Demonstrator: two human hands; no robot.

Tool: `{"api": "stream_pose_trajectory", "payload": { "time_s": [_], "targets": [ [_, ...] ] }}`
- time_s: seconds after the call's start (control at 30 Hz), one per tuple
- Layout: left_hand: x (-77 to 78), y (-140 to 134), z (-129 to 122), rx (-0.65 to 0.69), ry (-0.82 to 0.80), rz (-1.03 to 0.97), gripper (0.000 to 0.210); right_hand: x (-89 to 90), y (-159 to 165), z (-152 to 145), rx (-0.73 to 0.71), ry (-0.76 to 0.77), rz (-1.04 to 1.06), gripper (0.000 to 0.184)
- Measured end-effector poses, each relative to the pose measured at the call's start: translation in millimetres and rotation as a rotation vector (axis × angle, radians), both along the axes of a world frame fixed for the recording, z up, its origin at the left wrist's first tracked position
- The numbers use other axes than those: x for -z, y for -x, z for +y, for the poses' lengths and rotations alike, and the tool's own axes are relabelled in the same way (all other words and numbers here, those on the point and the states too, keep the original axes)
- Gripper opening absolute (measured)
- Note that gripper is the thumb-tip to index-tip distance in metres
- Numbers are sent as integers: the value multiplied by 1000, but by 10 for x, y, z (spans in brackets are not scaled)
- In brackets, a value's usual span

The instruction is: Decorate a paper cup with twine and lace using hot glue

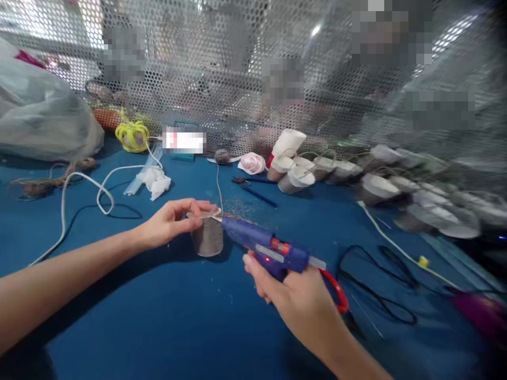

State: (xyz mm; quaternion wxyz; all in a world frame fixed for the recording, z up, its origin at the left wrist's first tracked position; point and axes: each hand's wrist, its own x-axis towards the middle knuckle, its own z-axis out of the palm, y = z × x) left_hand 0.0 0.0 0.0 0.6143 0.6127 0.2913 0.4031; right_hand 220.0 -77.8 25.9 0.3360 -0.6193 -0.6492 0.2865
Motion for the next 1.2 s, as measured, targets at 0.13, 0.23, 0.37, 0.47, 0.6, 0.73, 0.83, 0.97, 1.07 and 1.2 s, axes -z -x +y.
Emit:
{"api": "stream_pose_trajectory", "payload": {
  "time_s": [0.13,0.23,0.37,0.47,0.6,0.73,0.83,0.97,1.07,1.2],
  "targets": [
    [-31,-27,-8,-12,-21,9,21,-107,70,-11,-51,-34,-63,26],
    [-42,-26,-13,-10,-31,13,21,-98,88,-5,-65,-90,-62,23],
    [-50,-19,-14,-10,-40,13,20,-46,55,7,-38,-34,-12,24],
    [-54,-14,-10,-3,-33,19,19,-29,1,20,-15,7,8,28],
    [-45,-3,-2,1,-21,20,18,-43,-54,58,-25,24,-2,29],
    [-18,8,11,3,-14,5,17,-65,-65,104,-23,41,-19,29],
    [0,10,23,3,-11,-2,18,-64,-65,134,-7,61,-2,29],
    [0,8,25,3,-11,-1,19,-58,-89,189,-3,147,59,28],
    [-15,8,19,-4,-24,16,20,-52,-153,278,-42,189,176,27],
    [-36,8,17,-7,-50,38,21,-44,-304,489,78,170,318,24]
  ]
}}
